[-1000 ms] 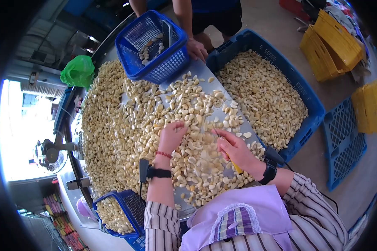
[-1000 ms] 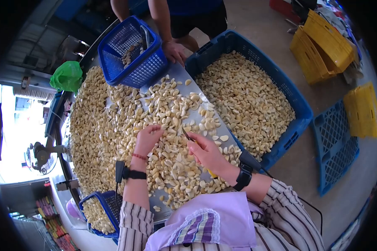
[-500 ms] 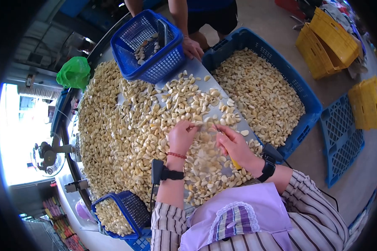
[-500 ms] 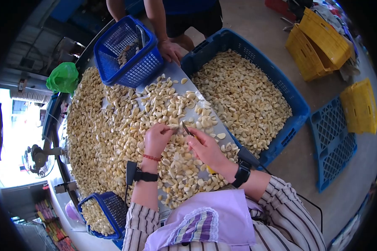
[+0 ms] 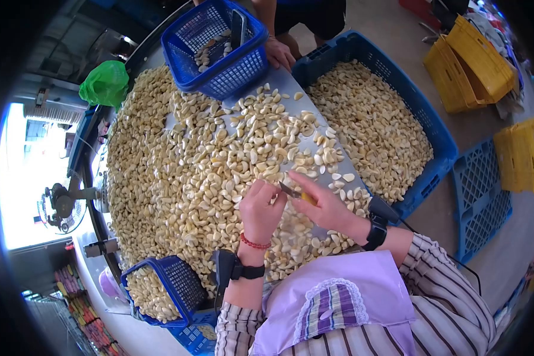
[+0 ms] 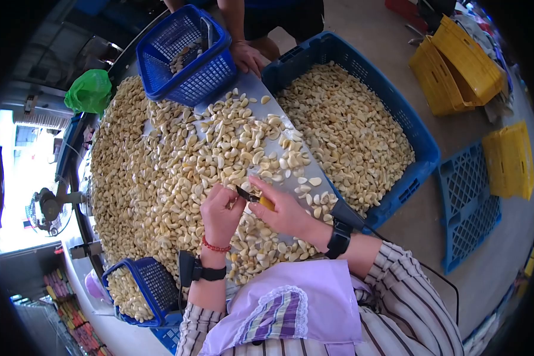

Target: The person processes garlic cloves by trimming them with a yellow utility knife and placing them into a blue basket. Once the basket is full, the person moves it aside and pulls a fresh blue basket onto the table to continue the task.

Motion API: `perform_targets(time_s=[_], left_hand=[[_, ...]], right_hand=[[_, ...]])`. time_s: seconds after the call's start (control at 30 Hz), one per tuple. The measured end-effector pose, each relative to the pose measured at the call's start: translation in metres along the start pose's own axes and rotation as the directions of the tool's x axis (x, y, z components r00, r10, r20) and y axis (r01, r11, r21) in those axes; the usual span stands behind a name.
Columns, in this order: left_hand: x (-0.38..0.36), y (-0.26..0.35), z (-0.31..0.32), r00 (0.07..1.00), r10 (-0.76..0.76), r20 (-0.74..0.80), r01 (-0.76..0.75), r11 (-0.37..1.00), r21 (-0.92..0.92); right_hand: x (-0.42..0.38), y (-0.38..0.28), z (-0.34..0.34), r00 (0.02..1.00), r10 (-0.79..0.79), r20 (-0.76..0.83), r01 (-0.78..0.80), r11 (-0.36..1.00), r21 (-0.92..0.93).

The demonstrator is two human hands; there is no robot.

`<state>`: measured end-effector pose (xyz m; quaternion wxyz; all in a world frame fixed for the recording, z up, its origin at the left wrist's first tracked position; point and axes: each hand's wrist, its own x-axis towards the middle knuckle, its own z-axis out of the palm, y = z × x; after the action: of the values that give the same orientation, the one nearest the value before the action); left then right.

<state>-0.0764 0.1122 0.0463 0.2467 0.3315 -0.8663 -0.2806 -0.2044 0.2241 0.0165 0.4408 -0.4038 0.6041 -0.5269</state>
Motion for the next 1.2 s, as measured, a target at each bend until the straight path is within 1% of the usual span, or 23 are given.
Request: perform_targets(time_s=[0.07, 0.23, 0.3, 0.37, 0.4, 0.43, 0.47, 0.5, 0.57, 0.6, 0.67, 0.7, 0.77, 0.83, 0.9, 0.93, 0.97, 1.0, 1.03, 1.1, 1.13, 1.17, 1.2], left_hand=[[-0.003, 0.0, 0.001, 0.998, -0.053, -0.025, 0.05, 0.993, -0.105], [-0.005, -0.007, 0.007, 0.998, -0.057, -0.033, 0.046, 0.964, -0.264], [-0.008, -0.006, 0.007, 0.997, -0.082, -0.006, 0.075, 0.939, -0.337], [-0.011, -0.005, 0.005, 0.943, -0.309, 0.124, 0.32, 0.734, -0.599], [-0.011, -0.002, 0.004, 0.943, -0.309, 0.123, 0.319, 0.734, -0.599], [-0.01, 0.002, 0.001, 0.907, -0.381, 0.179, 0.409, 0.697, -0.59], [-0.01, 0.004, 0.0, 0.862, -0.449, 0.234, 0.495, 0.651, -0.575], [-0.012, 0.004, 0.0, 0.862, -0.45, 0.233, 0.495, 0.65, -0.576], [-0.017, 0.004, 0.0, 0.701, -0.587, 0.405, 0.642, 0.27, -0.718], [-0.02, 0.001, 0.001, 0.697, -0.594, 0.402, 0.642, 0.267, -0.719], [-0.031, -0.008, 0.002, 0.766, -0.441, 0.468, 0.439, -0.173, -0.882], [-0.037, -0.011, -0.003, 0.759, -0.456, 0.465, 0.435, -0.177, -0.883], [-0.045, -0.023, -0.018, 0.801, -0.44, 0.405, 0.191, -0.454, -0.87], [-0.055, -0.034, -0.053, 0.941, -0.3, 0.159, -0.027, -0.533, -0.845], [-0.076, -0.046, -0.109, 0.912, -0.411, 0.004, -0.166, -0.379, -0.91], [-0.088, -0.054, -0.14, 0.884, -0.455, -0.107, -0.221, -0.205, -0.954], [-0.1, -0.063, -0.172, 0.851, -0.475, -0.225, -0.268, -0.024, -0.963], [-0.117, -0.071, -0.208, 0.813, -0.523, -0.257, -0.255, 0.076, -0.964], [-0.136, -0.079, -0.241, 0.771, -0.567, -0.29, -0.233, 0.174, -0.957], [-0.167, -0.096, -0.286, 0.424, -0.681, -0.598, -0.152, 0.597, -0.788], [-0.193, -0.118, -0.316, 0.419, -0.681, -0.6, -0.15, 0.6, -0.786], [-0.224, -0.149, -0.345, 0.324, -0.658, -0.68, 0.234, 0.752, -0.616], [-0.241, -0.172, -0.36, 0.263, -0.589, -0.764, 0.591, 0.724, -0.355]], right_hand=[[0.0, -0.002, 0.001, 1.0, -0.004, 0.003, 0.004, 1.0, 0.025], [-0.001, -0.004, -0.001, 0.999, 0.017, 0.035, -0.022, 0.99, 0.14], [-0.002, -0.014, -0.007, 0.972, 0.189, 0.142, -0.228, 0.903, 0.363], [-0.001, -0.013, -0.006, 0.968, 0.196, 0.155, -0.24, 0.902, 0.358], [-0.002, -0.012, -0.006, 0.964, 0.205, 0.168, -0.254, 0.9, 0.355], [-0.002, -0.012, -0.005, 0.964, 0.206, 0.169, -0.254, 0.9, 0.355], [-0.001, -0.011, -0.005, 0.953, 0.243, 0.183, -0.3, 0.855, 0.424], [-0.001, -0.011, -0.004, 0.939, 0.279, 0.202, -0.343, 0.802, 0.488], [-0.001, -0.015, -0.005, 0.936, 0.281, 0.212, -0.352, 0.774, 0.526], [-0.002, -0.016, -0.004, 0.933, 0.284, 0.222, -0.36, 0.741, 0.566], [-0.002, -0.011, -0.001, 0.928, 0.296, 0.226, -0.372, 0.704, 0.605], [-0.003, -0.008, 0.0, 0.925, 0.309, 0.222, -0.378, 0.668, 0.642], [-0.003, -0.014, -0.005, 0.91, 0.366, 0.195, -0.403, 0.67, 0.623], [-0.002, -0.009, -0.012, 0.938, 0.335, 0.092, -0.332, 0.782, 0.527], [-0.007, -0.014, -0.014, 0.943, 0.307, 0.129, -0.33, 0.816, 0.474], [-0.01, -0.022, -0.014, 0.962, 0.224, 0.159, -0.256, 0.941, 0.222], [-0.011, -0.029, -0.015, 0.967, 0.145, 0.211, -0.139, 0.989, -0.043], [-0.012, -0.033, -0.01, 0.968, 0.07, 0.24, -0.038, 0.99, -0.134], [-0.015, -0.034, -0.007, 0.966, 0.075, 0.248, -0.044, 0.99, -0.131], [-0.017, -0.037, 0.0, 0.879, 0.008, 0.477, 0.204, 0.897, -0.391], [-0.016, -0.036, 0.005, 0.822, 0.071, 0.565, 0.224, 0.872, -0.434], [-0.018, -0.03, 0.011, 0.819, 0.07, 0.569, 0.225, 0.873, -0.432], [-0.02, -0.022, 0.018, 0.776, 0.074, 0.627, 0.313, 0.816, -0.485]])
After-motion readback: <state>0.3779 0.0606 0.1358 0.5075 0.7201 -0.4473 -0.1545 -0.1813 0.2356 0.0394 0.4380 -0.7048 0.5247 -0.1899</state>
